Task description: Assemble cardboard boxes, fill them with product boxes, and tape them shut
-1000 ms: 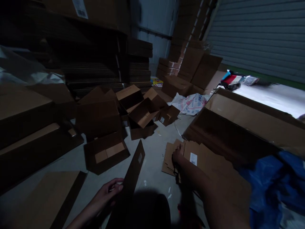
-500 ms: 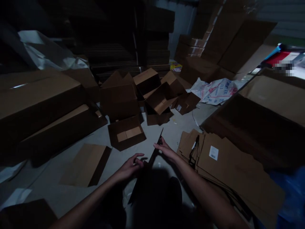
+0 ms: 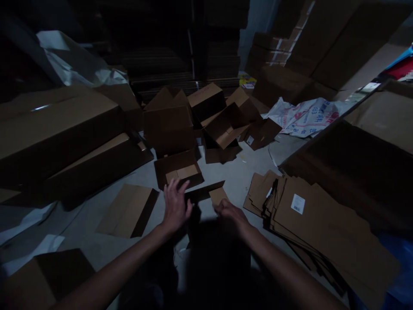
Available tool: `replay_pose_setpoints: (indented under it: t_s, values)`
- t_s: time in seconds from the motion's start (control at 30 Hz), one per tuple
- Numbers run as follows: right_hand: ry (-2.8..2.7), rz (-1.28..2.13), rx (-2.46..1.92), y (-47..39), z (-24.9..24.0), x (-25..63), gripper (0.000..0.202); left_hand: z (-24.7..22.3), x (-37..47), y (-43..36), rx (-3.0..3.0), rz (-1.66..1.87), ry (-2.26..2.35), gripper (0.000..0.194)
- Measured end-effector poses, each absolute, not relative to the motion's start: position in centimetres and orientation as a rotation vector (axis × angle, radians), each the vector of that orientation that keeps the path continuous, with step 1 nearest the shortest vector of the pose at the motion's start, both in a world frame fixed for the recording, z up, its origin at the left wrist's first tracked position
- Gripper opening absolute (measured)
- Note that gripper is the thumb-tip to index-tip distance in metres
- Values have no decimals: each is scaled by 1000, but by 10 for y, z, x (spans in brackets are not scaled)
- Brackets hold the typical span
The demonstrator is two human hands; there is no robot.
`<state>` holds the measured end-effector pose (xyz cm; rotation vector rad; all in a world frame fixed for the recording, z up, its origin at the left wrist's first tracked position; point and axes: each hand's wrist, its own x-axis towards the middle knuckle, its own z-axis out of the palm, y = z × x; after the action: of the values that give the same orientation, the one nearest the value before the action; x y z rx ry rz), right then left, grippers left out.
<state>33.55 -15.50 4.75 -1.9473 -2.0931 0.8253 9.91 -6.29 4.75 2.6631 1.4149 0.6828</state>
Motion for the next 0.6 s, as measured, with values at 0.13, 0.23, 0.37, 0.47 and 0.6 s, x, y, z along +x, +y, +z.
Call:
replay_pose_setpoints:
  t_s: [0.13, 0.23, 0.37, 0.47, 0.6]
  values:
    - [-2137, 1208, -1753, -163, 62, 337, 46, 8, 140, -67, 2940, 417, 876, 65]
    - [-2164, 1442, -1503, -162, 74, 354, 42, 7, 162, -57, 2927, 274, 751, 64]
    - [-2280, 1038, -1817, -154, 57, 359, 21, 48, 157, -36, 2603, 257, 742, 67]
    - [-2170, 641, -2082, -147, 25, 348, 26, 75, 145, -33, 2366, 110, 777, 73]
    - [-1831, 244, -2116, -164, -9, 343, 58, 52, 139, -69, 2540, -148, 839, 107]
